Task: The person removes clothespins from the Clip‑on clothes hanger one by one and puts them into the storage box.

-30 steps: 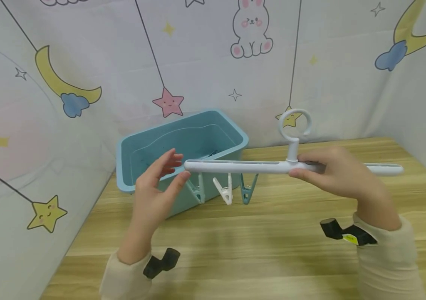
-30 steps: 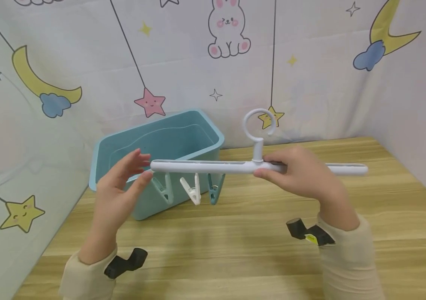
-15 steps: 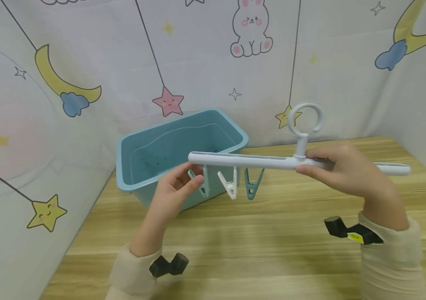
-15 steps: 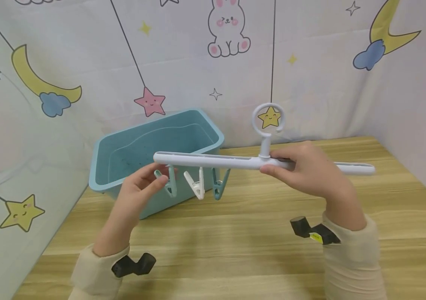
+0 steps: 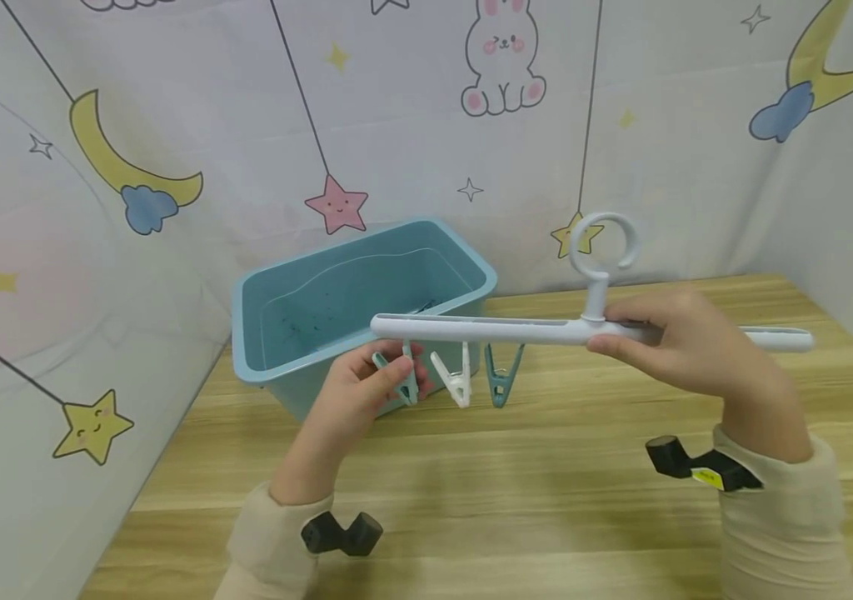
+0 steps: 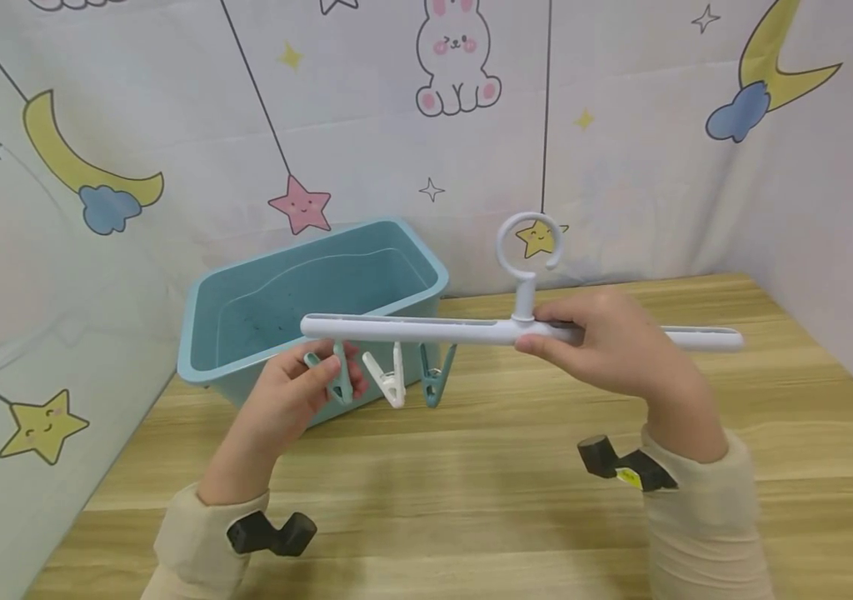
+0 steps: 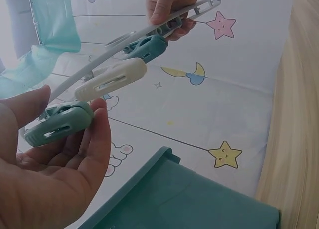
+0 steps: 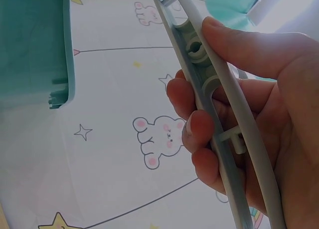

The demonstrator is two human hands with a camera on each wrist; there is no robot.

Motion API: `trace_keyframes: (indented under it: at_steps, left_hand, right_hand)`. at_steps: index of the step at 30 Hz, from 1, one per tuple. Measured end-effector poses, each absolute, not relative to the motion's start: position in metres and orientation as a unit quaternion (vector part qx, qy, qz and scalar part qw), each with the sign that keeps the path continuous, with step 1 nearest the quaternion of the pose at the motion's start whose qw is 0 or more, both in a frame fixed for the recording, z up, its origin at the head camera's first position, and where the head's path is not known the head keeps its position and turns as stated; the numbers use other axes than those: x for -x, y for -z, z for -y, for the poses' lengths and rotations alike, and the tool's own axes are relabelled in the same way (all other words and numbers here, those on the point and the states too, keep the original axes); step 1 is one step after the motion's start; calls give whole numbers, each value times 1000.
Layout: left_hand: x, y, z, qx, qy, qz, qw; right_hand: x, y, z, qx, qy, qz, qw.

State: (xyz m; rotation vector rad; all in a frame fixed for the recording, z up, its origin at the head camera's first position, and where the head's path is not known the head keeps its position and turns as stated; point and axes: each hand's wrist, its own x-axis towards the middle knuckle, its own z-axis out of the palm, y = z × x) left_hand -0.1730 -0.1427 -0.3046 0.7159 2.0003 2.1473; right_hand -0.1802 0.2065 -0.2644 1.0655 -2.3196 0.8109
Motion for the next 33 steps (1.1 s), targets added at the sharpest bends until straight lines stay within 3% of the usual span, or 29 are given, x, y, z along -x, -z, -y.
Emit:
trace_keyframes:
  at_steps: [13,33]
  left_hand:
    - [179,308,150,-293,-771,-552,125]
    - [181,310,151,-289,-784,-537,116]
  right_hand:
    - [182,265,-204,-399,-294,840,220]
    - [184,270,-201,-394,-297,836,240]
